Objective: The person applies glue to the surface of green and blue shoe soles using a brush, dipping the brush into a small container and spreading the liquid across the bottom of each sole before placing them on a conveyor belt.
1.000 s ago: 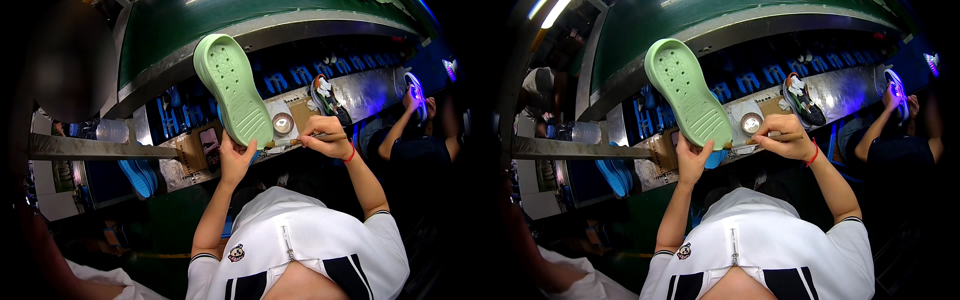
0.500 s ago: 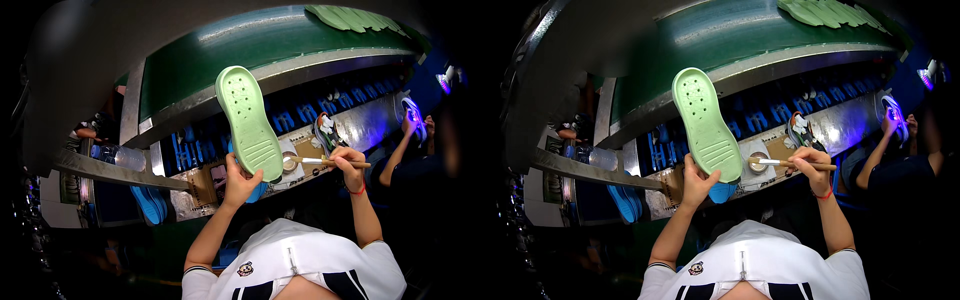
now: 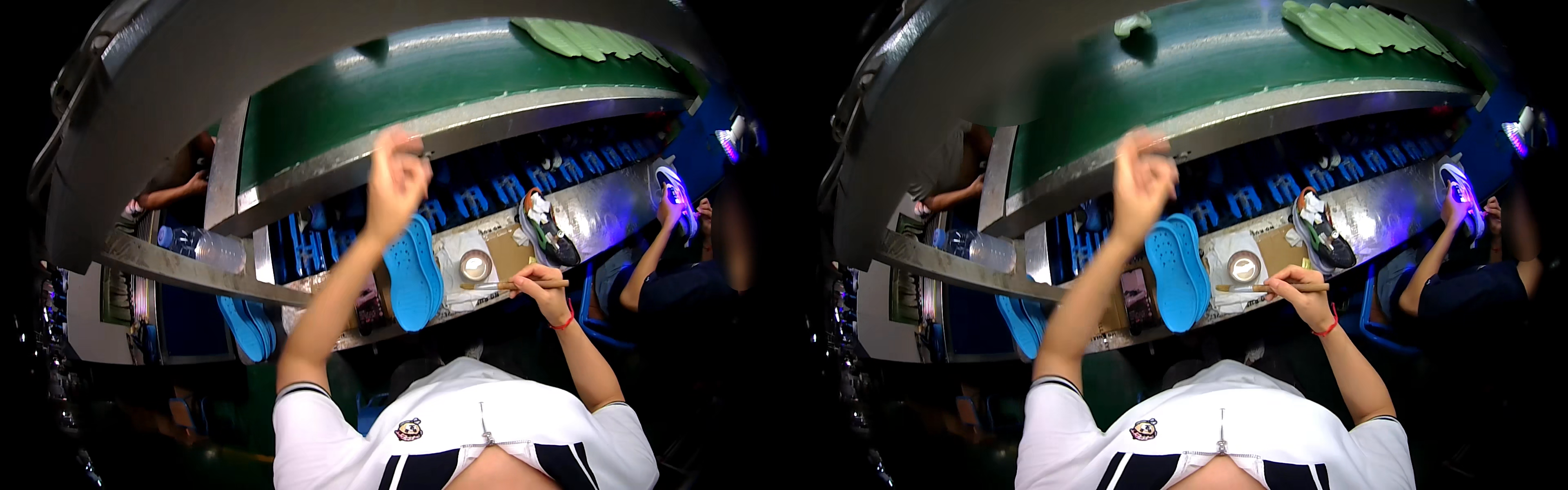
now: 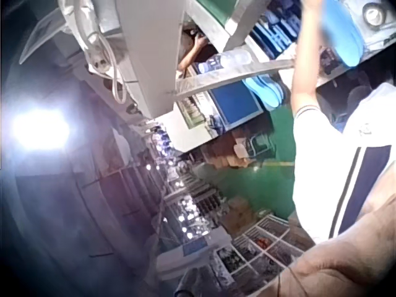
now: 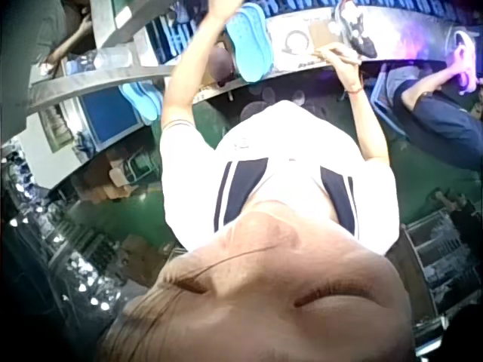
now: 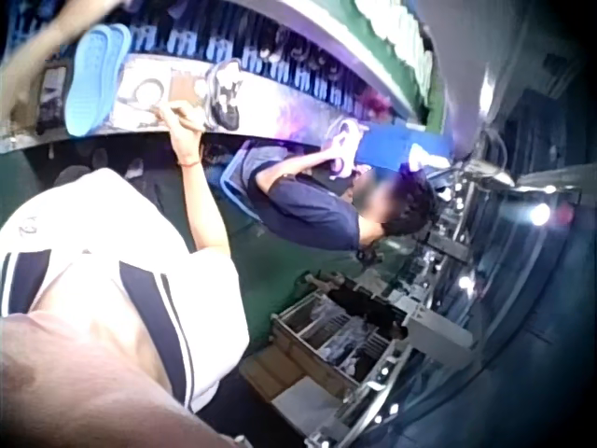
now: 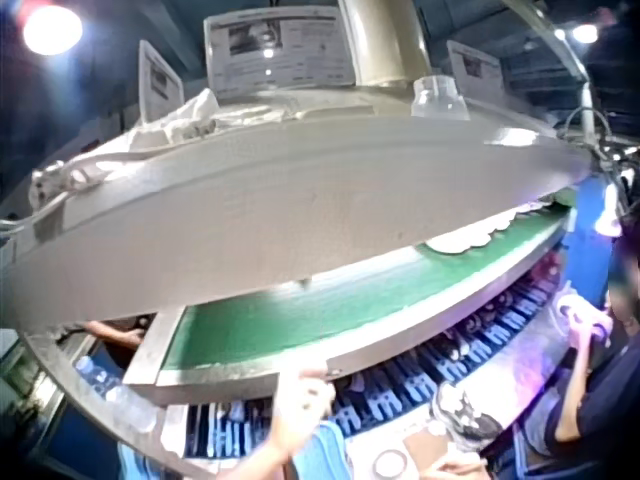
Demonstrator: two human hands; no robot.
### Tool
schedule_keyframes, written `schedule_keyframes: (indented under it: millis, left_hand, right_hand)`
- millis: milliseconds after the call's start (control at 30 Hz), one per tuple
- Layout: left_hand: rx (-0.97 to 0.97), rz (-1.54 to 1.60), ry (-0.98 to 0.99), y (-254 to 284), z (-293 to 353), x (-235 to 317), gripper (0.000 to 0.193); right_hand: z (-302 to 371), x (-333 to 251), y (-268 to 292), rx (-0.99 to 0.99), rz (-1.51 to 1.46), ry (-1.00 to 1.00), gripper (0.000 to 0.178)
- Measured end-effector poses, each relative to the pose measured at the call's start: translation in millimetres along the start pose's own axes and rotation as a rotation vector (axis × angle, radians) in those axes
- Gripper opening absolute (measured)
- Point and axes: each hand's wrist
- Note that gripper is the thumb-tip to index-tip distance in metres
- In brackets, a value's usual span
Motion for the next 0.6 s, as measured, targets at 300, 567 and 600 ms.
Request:
schedule_keyframes:
  millis: [300, 567, 600]
  left_hand:
    - [1.886, -1.036, 0.559, 200, 415, -62, 0.07]
    - [1.987, 0.418, 0.317, 334, 486, 20, 0.097]
    - [1.945, 0.411, 0.362, 338, 483, 17, 0.096]
  right_hand:
    - [-5, 46, -22, 0.023, 0.056, -0.091, 0.012]
    - [-11, 47, -44, -0.074, 0.099, -0.143, 0.013]
    - [-11, 48, -42, -0.074, 0.114, -0.153, 0.013]
Point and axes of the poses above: each hand's wrist, its own z-axis away from the middle knuckle, its own y-axis out of the back of the hand, x = y × z, and after that the axes turned 8 degrees about z, right-handed
